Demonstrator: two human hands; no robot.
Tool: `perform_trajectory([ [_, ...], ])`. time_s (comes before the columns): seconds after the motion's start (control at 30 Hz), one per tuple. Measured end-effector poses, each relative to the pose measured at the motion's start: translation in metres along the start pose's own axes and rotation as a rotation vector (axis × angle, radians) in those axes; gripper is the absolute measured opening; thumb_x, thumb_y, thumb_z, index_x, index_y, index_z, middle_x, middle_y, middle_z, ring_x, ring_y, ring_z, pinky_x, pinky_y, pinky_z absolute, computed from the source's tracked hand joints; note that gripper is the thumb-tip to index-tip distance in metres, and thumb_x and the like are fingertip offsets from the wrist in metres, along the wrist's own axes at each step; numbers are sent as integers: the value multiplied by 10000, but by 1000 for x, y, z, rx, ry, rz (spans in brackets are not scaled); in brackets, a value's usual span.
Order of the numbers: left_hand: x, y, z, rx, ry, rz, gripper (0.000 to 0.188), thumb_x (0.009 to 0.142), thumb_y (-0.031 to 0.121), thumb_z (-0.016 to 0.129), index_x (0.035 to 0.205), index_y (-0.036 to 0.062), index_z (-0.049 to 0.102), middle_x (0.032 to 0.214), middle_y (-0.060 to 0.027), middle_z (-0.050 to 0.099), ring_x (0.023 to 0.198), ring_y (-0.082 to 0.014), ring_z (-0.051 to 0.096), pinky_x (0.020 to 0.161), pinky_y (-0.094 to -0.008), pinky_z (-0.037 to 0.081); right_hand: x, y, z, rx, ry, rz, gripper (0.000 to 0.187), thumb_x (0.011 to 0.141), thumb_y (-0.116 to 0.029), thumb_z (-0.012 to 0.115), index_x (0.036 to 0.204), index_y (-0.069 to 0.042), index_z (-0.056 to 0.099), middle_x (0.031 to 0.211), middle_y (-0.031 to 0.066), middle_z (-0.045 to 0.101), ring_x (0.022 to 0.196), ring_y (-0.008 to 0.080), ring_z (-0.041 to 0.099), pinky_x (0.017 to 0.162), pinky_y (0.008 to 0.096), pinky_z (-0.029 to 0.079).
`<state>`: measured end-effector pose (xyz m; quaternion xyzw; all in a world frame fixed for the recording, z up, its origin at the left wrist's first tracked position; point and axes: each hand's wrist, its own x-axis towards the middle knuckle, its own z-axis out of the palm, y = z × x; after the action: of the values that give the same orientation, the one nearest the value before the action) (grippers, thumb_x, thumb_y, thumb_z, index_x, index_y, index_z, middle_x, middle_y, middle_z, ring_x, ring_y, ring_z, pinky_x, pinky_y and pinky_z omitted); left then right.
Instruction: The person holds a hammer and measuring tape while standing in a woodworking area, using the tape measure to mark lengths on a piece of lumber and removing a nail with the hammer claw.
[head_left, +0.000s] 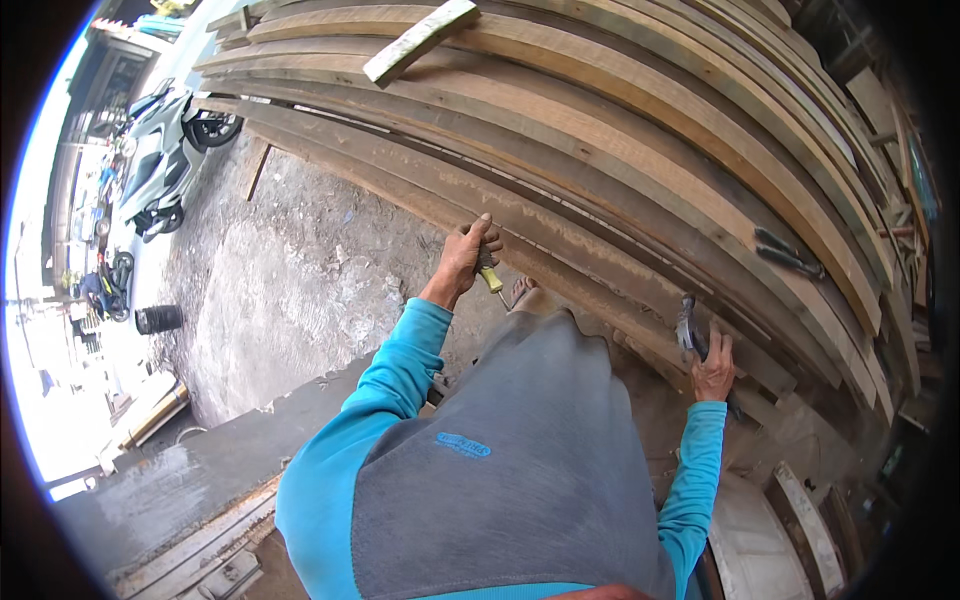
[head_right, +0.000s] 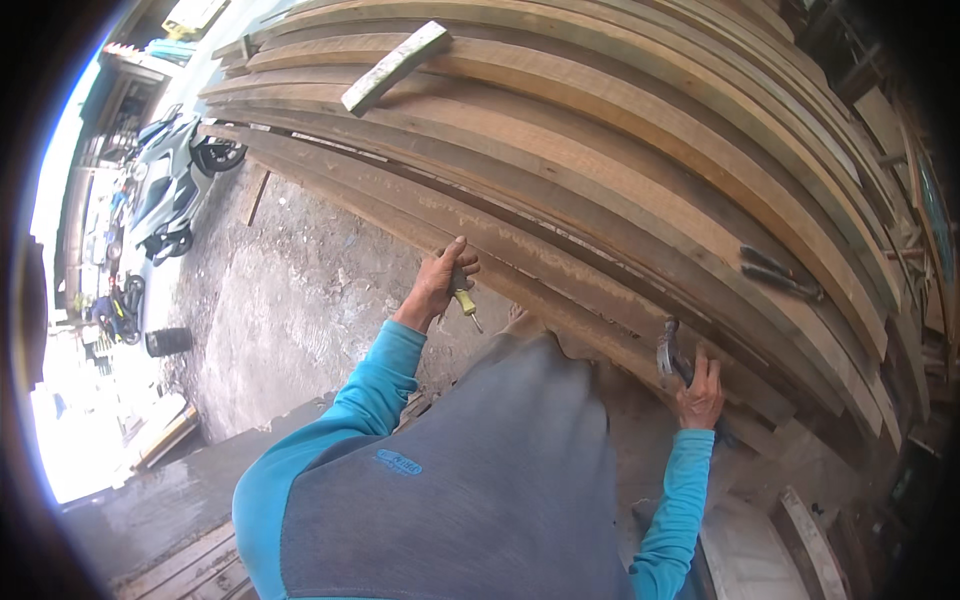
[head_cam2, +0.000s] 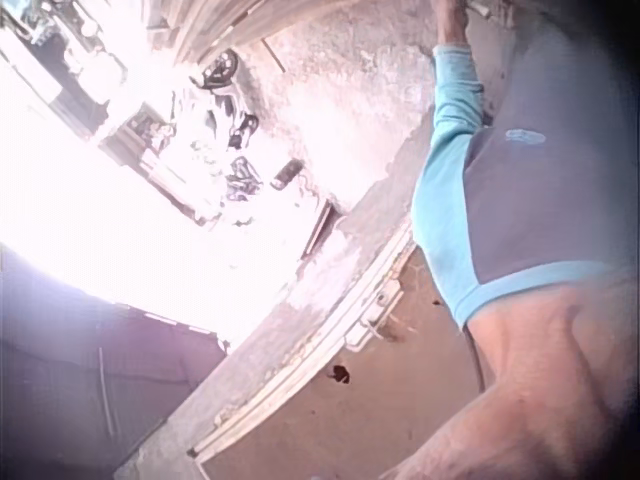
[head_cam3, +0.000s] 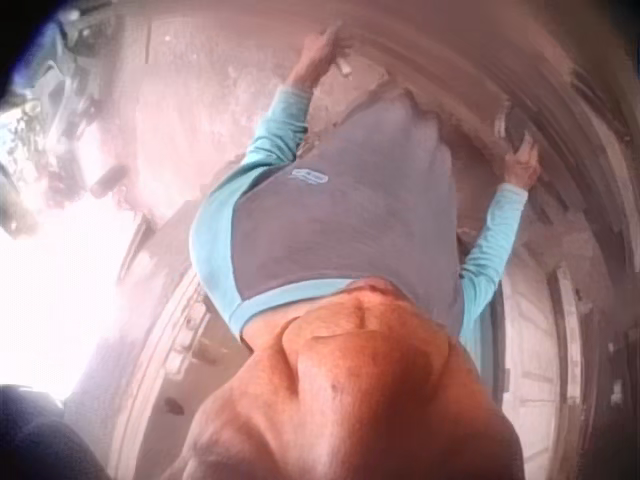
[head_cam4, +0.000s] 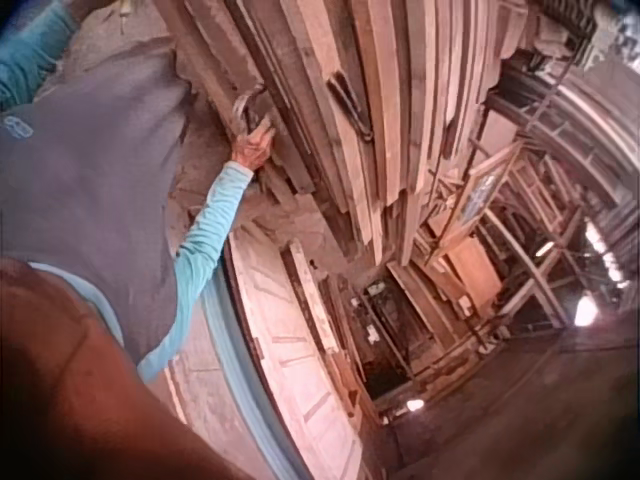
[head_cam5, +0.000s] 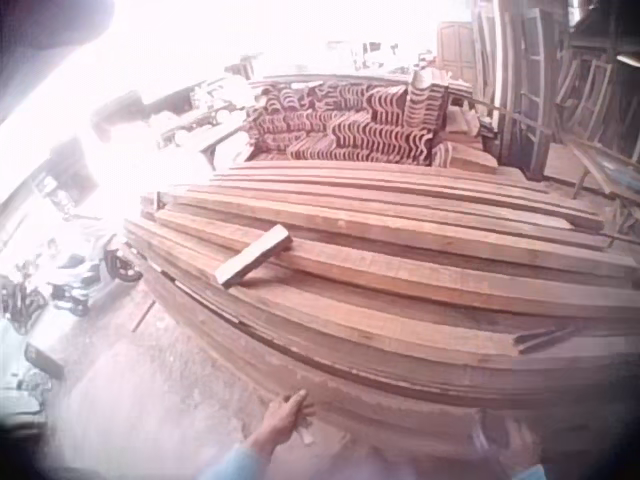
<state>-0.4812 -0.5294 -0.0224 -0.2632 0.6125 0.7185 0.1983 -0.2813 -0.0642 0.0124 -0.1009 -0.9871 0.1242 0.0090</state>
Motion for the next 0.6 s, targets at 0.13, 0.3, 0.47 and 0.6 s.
perform_trajectory([
  [0.13, 32, -11, -21, -223, 31, 21, 659, 941, 491, 698, 1300, -43, 556, 1160, -187, 673, 985, -264, 680, 666, -335, 540, 22, -23, 10, 28, -56, -98, 739, 776, -45, 772, 1456, -98, 487, 1469, 204, 468, 1309, 441, 512, 1025, 490, 506],
  [0.3, 69, -6, -41, -381, 112, 5, 663, 878, 515, 771, 1160, -64, 610, 948, -154, 679, 747, -263, 690, 626, -377, 591, 31, -14, 24, 42, -97, -74, 742, 799, -104, 802, 1467, -98, 480, 1505, 213, 459, 1349, 430, 485, 1045, 501, 499],
  [0.47, 92, 2, -50, -372, 66, -56, 652, 866, 530, 777, 1148, -36, 618, 953, -158, 658, 736, -242, 683, 614, -368, 589, 43, -21, 17, 10, -166, 34, 763, 792, -114, 820, 1469, -54, 473, 1505, 264, 440, 1376, 432, 457, 1100, 483, 449],
  [0.6, 84, 5, -46, -392, -5, 40, 637, 881, 535, 759, 1128, -26, 583, 971, -121, 599, 754, -227, 657, 598, -362, 581, 40, -17, 17, -13, -139, 32, 758, 787, -106, 818, 1464, -48, 480, 1499, 263, 450, 1383, 433, 449, 1101, 481, 444],
])
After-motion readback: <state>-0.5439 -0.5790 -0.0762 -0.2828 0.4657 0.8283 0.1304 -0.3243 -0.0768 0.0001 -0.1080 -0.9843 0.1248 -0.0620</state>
